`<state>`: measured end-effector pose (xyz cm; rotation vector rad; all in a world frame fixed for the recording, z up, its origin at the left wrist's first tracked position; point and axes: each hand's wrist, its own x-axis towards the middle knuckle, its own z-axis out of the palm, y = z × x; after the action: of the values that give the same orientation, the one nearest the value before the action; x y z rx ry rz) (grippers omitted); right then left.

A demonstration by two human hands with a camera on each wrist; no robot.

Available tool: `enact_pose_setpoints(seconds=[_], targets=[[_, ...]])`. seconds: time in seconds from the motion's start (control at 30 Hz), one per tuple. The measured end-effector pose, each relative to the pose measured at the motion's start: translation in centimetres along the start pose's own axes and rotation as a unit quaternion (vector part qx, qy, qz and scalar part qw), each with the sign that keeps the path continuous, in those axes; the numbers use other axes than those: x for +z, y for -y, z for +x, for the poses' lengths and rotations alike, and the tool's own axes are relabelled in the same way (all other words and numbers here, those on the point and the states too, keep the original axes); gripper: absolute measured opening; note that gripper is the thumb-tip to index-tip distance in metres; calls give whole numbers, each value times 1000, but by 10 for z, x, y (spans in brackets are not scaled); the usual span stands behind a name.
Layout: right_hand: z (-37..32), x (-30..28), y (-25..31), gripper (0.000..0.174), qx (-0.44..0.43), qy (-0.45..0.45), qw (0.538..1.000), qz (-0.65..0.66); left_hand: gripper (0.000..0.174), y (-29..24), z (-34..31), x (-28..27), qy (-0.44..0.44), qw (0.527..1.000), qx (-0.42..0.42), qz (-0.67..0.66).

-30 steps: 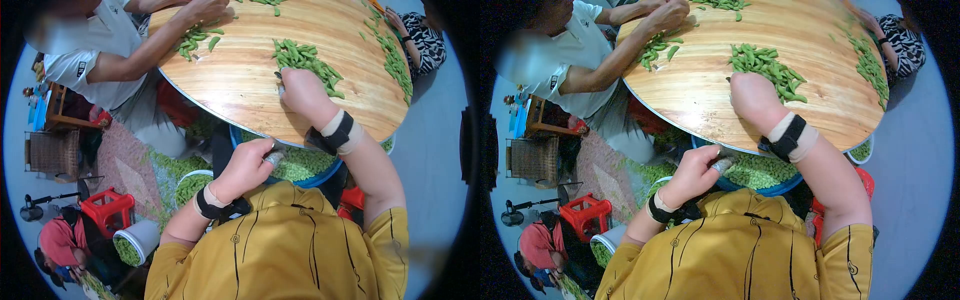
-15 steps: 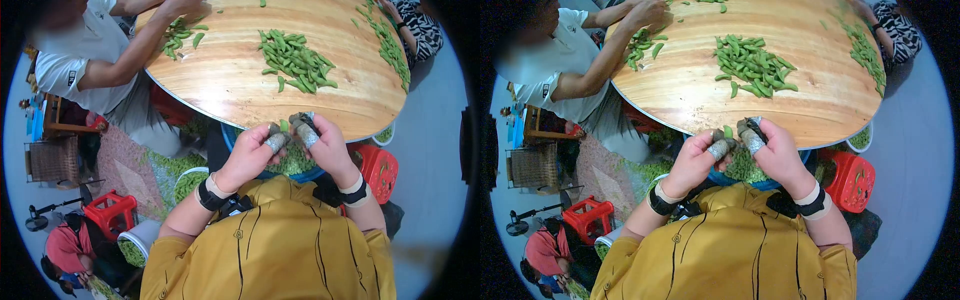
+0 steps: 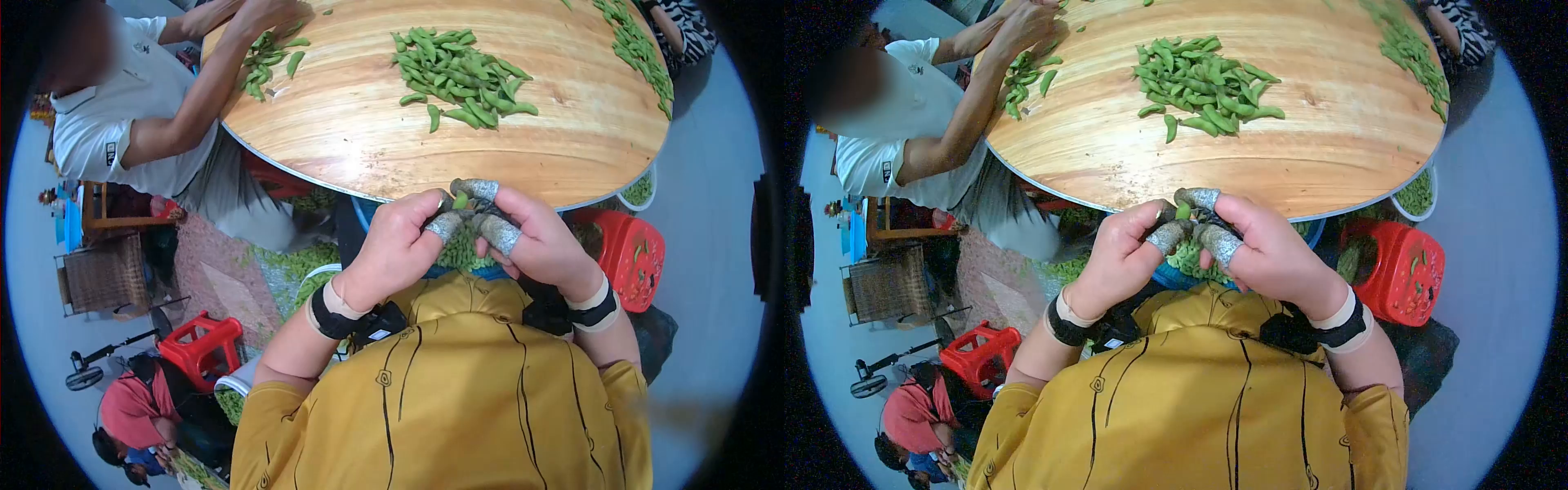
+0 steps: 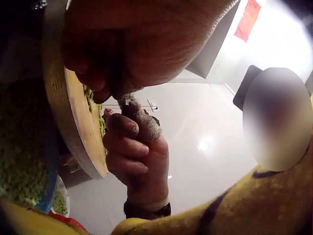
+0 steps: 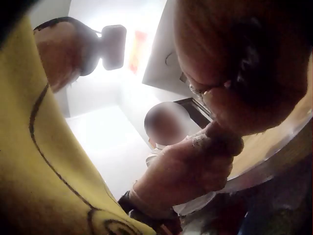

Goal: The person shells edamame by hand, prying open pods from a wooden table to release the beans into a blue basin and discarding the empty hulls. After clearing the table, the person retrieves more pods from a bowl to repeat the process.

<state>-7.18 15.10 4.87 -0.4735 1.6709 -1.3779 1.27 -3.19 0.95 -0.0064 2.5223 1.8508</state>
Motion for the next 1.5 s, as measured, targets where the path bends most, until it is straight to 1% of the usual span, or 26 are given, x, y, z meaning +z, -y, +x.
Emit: enact_pose_setpoints(seconds=[0.1, 0.17, 0.2, 0.27, 0.3, 0.33, 0.37, 0.4, 0.43, 0.5, 0.53, 0.57, 0.67, 0.8, 0.87, 0.93, 0.97, 1.03, 1.07, 1.1, 1.13, 1.17, 1.23, 1.27, 1.43, 1.5], targets=[[1, -3, -3, 34, -1, 6, 1000, 21, 11, -1, 3, 0, -5, 998, 37, 58], [4, -4, -10, 36, 30, 15, 997, 76, 10, -6, 5, -1, -13, 967, 113, 228], [3, -5, -11, 36, 29, 12, 996, 82, 10, -5, 5, 0, -6, 966, 114, 231], [1, -5, -10, 28, 44, 30, 979, 195, 12, -2, 7, 1, 15, 996, 74, 37], [-1, -6, -8, 28, 42, 25, 978, 202, 12, -3, 7, 1, 24, 996, 73, 41], [-3, -6, -5, 28, 45, 40, 965, 254, 16, -4, 7, 2, 56, 978, -46, -195], [-5, -7, -5, 29, 49, 56, 950, 302, 21, -4, 6, 3, 80, 891, -164, -416], [-6, -8, -7, 29, 46, 53, 950, 305, 27, -8, 7, 6, 84, 847, -181, -493], [-6, -8, -11, 29, 9, 67, 946, 318, 27, -6, 9, 8, 87, 847, -183, -491], [-3, -5, -23, 30, -28, 77, 941, 330, 25, 4, 13, 11, 187, 724, -136, -650], [0, -3, -31, 31, -146, 11, 970, 194, 25, 7, 13, 12, 197, 723, -135, -648], [1, -2, -35, 31, -257, -53, 964, 51, 25, 8, 14, 13, 197, 722, -135, -649], [0, -6, -34, 31, -245, -69, 966, 35, 24, 12, 14, 14, 208, 729, -148, -636], [0, -12, -22, 28, -196, -67, 977, -40, 24, 16, 9, 15, 177, 776, -189, -575], [3, -9, -17, 23, -173, -87, 955, -227, 24, 15, 7, 10, 163, 792, -205, -552], [8, -1, -26, 21, -233, -80, 926, -286, 27, 8, 0, -1, 148, 914, -226, -303], [11, 3, -34, 19, -288, -74, 891, -343, 27, 10, -7, -11, 146, 914, -227, -302], [10, 8, -43, 18, -300, -40, 885, -353, 27, 15, -25, -38, 257, 957, -131, 8], [9, 9, -44, 19, -294, -17, 883, -365, 24, 12, -33, -51, 290, 928, -118, 203], [9, 9, -44, 21, -287, 5, 881, -376, 21, 7, -40, -59, 312, 860, -101, 390], [10, 10, -47, 24, -266, 7, 883, -387, 18, -3, -43, -61, 282, 830, -183, 446], [12, 10, -48, 24, -270, 8, 883, -385, 18, -10, -39, -61, 280, 828, -186, 448], [14, 12, -48, 24, -284, -25, 891, -354, 17, -19, -24, -55, 86, 916, -77, 384], [14, 11, -45, 24, -286, -26, 890, -354, 16, -20, -13, -48, 21, 922, -48, 383], [2, 4, -45, 19, -269, -59, 888, -370, 9, -8, 63, -13, -185, 863, 35, 468], [-5, 3, -50, 19, -266, -70, 889, -366, 8, 0, 81, -7, -181, 851, 15, 493]])
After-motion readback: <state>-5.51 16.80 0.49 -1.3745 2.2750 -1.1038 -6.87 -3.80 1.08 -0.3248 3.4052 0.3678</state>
